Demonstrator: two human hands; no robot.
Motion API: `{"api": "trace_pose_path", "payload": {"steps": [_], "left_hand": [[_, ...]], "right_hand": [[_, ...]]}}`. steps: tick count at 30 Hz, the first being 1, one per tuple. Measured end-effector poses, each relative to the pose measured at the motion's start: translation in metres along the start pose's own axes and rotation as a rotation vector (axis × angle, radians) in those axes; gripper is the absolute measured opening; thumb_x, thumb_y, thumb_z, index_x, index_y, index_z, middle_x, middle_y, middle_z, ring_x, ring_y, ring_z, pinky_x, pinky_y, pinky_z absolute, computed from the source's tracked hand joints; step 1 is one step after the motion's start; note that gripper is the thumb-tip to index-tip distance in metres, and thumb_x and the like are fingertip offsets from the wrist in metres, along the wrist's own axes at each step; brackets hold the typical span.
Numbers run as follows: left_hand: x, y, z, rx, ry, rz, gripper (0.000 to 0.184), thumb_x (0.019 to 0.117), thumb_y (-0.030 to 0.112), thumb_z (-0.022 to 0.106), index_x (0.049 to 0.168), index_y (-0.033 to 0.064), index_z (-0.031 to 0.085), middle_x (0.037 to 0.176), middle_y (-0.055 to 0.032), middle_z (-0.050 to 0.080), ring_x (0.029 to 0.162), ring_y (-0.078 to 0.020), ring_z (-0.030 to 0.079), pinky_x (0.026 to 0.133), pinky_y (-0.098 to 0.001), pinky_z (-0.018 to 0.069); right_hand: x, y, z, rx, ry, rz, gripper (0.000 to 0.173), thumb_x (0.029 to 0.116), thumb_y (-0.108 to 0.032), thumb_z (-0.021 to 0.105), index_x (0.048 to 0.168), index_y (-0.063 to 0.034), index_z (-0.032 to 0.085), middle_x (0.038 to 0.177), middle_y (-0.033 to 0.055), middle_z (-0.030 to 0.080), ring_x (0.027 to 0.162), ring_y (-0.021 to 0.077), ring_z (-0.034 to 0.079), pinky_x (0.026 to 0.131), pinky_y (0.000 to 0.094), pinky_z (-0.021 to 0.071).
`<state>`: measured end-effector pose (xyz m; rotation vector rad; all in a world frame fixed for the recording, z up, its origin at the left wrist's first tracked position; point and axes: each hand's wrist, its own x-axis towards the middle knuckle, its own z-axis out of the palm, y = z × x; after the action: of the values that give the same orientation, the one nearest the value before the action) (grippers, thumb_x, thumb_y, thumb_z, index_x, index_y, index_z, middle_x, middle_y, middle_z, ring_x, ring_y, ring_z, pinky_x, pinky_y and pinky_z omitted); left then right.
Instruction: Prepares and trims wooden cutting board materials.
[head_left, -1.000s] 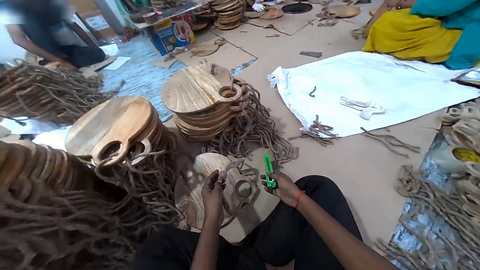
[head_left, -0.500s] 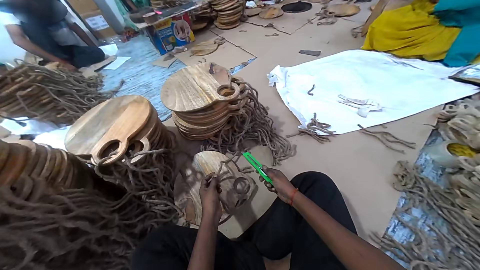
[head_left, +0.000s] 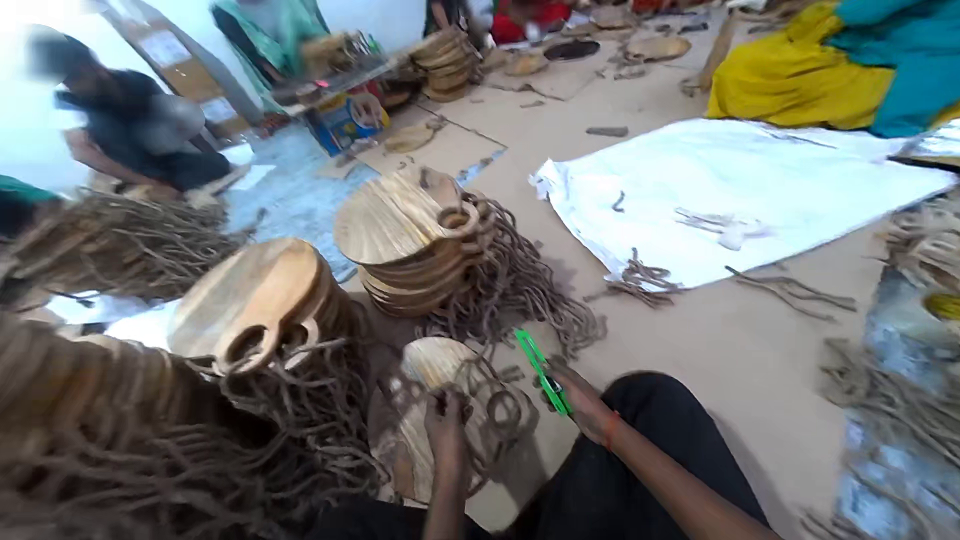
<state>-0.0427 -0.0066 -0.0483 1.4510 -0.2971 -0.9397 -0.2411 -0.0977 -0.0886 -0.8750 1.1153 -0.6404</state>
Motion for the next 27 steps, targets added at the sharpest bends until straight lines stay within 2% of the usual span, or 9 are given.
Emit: {"api": "trace_pose_path", "payload": {"steps": [6,11,13,15,17,21,25,27], "left_hand": [[-0.005,0.003,0.003,0.040,-0.007,-0.009,0.020,0.1022,0.001,0.057,0.120,-0.0081,0.055,0.101,-0.0164,0.061,0.083,-0.0201,0.064,0.074,-0.0345,0.0570],[-0.006,0.000,0.003,0.062,-0.027,-0.012,0.019,0.1031,0.003,0.056,0.119,-0.0069,0.056,0.099,-0.0155,0.061,0.083,-0.0197,0.064,0.074,-0.0337,0.0566],[-0.003,-0.004,0.002,0.075,-0.041,-0.001,0.019,0.1030,0.003,0.056,0.119,-0.0066,0.056,0.101,-0.0158,0.061,0.085,-0.0201,0.064,0.075,-0.0342,0.0564],[-0.005,-0.007,0.002,0.090,-0.050,-0.001,0.020,0.1032,0.004,0.056,0.120,-0.0069,0.056,0.103,-0.0167,0.061,0.087,-0.0211,0.064,0.077,-0.0352,0.0563],[-0.006,-0.005,0.003,0.091,-0.048,0.003,0.019,0.1034,0.005,0.057,0.119,-0.0063,0.056,0.102,-0.0160,0.061,0.085,-0.0202,0.064,0.075,-0.0342,0.0565],[-0.009,-0.005,0.003,0.088,-0.045,-0.004,0.018,0.1039,0.005,0.056,0.118,-0.0057,0.057,0.100,-0.0151,0.061,0.082,-0.0188,0.065,0.073,-0.0320,0.0573],[-0.009,-0.005,0.003,0.088,-0.050,-0.012,0.019,0.1046,0.005,0.054,0.120,-0.0059,0.057,0.101,-0.0154,0.061,0.083,-0.0187,0.066,0.072,-0.0315,0.0577],[-0.008,-0.006,0.003,0.083,-0.066,-0.006,0.019,0.1056,0.005,0.051,0.121,-0.0060,0.056,0.102,-0.0156,0.062,0.083,-0.0189,0.067,0.073,-0.0323,0.0579]], "right_hand": [[0.005,0.002,-0.002,-0.154,-0.036,-0.067,0.034,0.1133,-0.023,0.037,0.133,-0.0026,0.055,0.093,0.0049,0.064,0.068,0.0115,0.060,0.061,0.0268,0.0509],[0.007,0.003,-0.005,-0.107,-0.051,-0.087,0.036,0.1137,-0.026,0.034,0.134,-0.0034,0.055,0.089,0.0034,0.063,0.063,0.0104,0.058,0.058,0.0251,0.0498],[0.002,-0.001,-0.002,-0.067,-0.028,-0.061,0.038,0.1141,-0.027,0.031,0.136,-0.0042,0.053,0.092,0.0049,0.065,0.065,0.0119,0.060,0.060,0.0268,0.0511],[-0.003,0.000,-0.003,-0.030,-0.010,-0.020,0.039,0.1142,-0.027,0.031,0.140,-0.0038,0.050,0.105,0.0096,0.068,0.077,0.0167,0.066,0.068,0.0320,0.0556],[0.001,0.003,-0.005,-0.057,-0.014,-0.034,0.039,0.1140,-0.025,0.032,0.139,-0.0025,0.050,0.109,0.0110,0.069,0.084,0.0174,0.069,0.073,0.0324,0.0570],[0.000,0.004,-0.007,-0.072,0.047,-0.040,0.038,0.1147,-0.027,0.030,0.130,-0.0020,0.055,0.095,0.0060,0.068,0.074,0.0125,0.065,0.069,0.0274,0.0544],[-0.003,0.002,-0.003,-0.009,0.018,0.006,0.040,0.1149,-0.030,0.029,0.131,-0.0029,0.054,0.092,0.0062,0.068,0.074,0.0141,0.066,0.067,0.0284,0.0551],[-0.002,0.003,-0.002,-0.007,0.006,0.007,0.039,0.1141,-0.033,0.033,0.129,-0.0037,0.054,0.086,0.0050,0.065,0.069,0.0137,0.064,0.065,0.0282,0.0540]]}}
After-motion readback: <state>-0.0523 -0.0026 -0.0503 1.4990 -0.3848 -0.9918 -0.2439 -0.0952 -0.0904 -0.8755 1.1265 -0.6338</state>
